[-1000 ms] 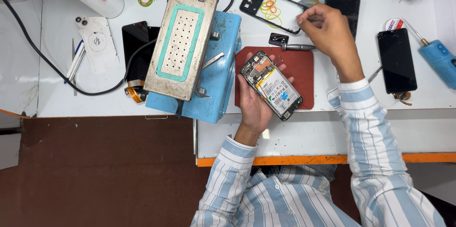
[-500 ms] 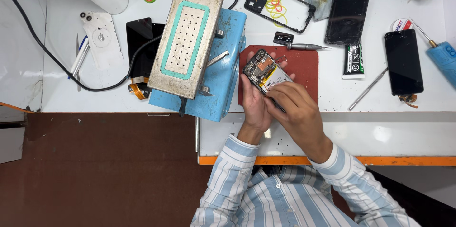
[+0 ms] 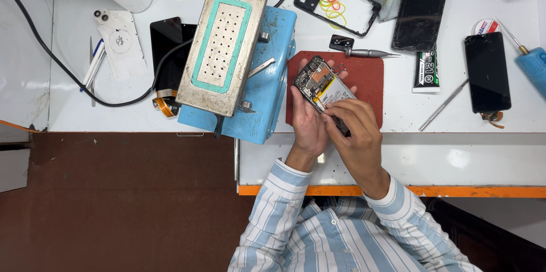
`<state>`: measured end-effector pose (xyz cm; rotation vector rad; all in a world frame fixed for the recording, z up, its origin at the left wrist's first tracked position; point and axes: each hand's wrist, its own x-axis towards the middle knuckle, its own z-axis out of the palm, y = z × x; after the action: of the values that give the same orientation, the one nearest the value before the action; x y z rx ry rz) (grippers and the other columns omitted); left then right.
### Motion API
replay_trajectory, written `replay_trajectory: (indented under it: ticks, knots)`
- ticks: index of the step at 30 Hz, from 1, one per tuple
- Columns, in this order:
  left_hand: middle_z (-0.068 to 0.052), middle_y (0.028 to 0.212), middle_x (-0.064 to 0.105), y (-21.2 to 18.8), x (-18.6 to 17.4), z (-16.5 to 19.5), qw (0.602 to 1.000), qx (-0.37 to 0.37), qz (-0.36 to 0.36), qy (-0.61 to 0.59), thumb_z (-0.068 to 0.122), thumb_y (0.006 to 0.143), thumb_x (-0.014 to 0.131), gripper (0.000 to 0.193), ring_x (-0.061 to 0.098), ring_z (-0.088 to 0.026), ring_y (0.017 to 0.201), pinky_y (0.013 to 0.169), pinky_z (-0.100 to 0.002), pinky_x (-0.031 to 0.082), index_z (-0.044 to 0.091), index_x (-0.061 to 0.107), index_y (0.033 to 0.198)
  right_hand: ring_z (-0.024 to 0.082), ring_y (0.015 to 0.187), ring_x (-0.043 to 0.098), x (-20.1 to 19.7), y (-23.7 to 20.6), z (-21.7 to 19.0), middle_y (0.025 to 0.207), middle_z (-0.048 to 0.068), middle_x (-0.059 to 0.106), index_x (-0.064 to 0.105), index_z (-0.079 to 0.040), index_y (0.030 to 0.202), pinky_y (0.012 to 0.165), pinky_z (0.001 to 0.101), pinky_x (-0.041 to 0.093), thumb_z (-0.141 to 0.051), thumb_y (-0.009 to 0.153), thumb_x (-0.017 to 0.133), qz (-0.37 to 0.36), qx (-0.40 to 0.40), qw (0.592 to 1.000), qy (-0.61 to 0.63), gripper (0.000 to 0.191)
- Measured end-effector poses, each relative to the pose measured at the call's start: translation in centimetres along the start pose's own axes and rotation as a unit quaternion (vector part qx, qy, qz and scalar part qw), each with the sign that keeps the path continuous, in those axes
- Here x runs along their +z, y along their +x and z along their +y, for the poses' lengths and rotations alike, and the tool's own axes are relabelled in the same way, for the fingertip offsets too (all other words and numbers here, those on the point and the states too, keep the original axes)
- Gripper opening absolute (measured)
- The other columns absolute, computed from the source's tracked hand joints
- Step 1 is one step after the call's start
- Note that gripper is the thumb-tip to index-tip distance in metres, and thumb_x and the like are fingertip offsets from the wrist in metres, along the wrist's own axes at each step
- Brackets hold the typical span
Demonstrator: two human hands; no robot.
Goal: The person disassembles a smartphone by removing the back cover, detaching internal components, and using a screwdriver to unscrew parts. They then reassemble the phone by placing the back cover back on and securing it.
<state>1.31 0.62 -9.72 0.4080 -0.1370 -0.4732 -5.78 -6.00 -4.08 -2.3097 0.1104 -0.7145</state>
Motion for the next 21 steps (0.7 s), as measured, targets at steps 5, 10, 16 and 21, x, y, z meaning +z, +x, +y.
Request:
replay_trajectory:
  ticks: [5, 10, 16, 21]
  knots:
    - [-0.017, 0.160, 0.037, -0.1, 0.2, 0.3, 1.000, -0.011, 0.005, -0.027, 0.062, 0.110, 0.012, 0.065, 0.047, -0.035, 0.141, 0.117, -0.062, 0.043, 0.029, 0.018, 0.165, 0.025, 0.112, 0.065, -0.6, -0.2, -0.1, 0.115, 0.009, 0.071, 0.072, -0.002, 0.109, 0.096, 0.0381, 0.054, -0.007, 0.079, 0.085, -0.020, 0.021, 0.999, 0.020, 0.034]
    - [-0.018, 0.159, 0.040, -0.3, 0.3, 0.4, 0.999, -0.024, -0.001, -0.047, 0.063, 0.110, 0.011, 0.064, 0.048, -0.037, 0.140, 0.115, -0.063, 0.044, 0.031, 0.020, 0.165, 0.025, 0.116, 0.067, -2.0, -0.4, -0.2, 0.118, 0.009, 0.071, 0.071, -0.003, 0.112, 0.098, 0.0367, 0.056, -0.004, 0.080, 0.085, -0.017, 0.041, 0.999, 0.020, 0.035]
    - [-0.019, 0.160, 0.040, -0.4, -0.1, 0.2, 0.991, -0.036, -0.021, -0.125, 0.065, 0.112, 0.012, 0.064, 0.049, -0.040, 0.140, 0.115, -0.066, 0.043, 0.033, 0.024, 0.166, 0.025, 0.119, 0.067, -2.2, -0.9, -0.8, 0.118, 0.008, 0.071, 0.072, -0.004, 0.111, 0.100, 0.0372, 0.056, 0.000, 0.081, 0.085, -0.003, 0.027, 1.000, 0.000, 0.032]
    - [-0.022, 0.161, 0.040, -0.6, -0.6, 0.0, 0.979, -0.030, -0.067, -0.188, 0.064, 0.116, 0.013, 0.063, 0.051, -0.042, 0.140, 0.115, -0.071, 0.042, 0.032, 0.027, 0.168, 0.026, 0.122, 0.064, -1.7, -1.6, -1.3, 0.117, 0.007, 0.069, 0.074, -0.005, 0.108, 0.103, 0.0379, 0.055, -0.001, 0.081, 0.086, 0.009, 0.000, 1.000, -0.028, 0.030]
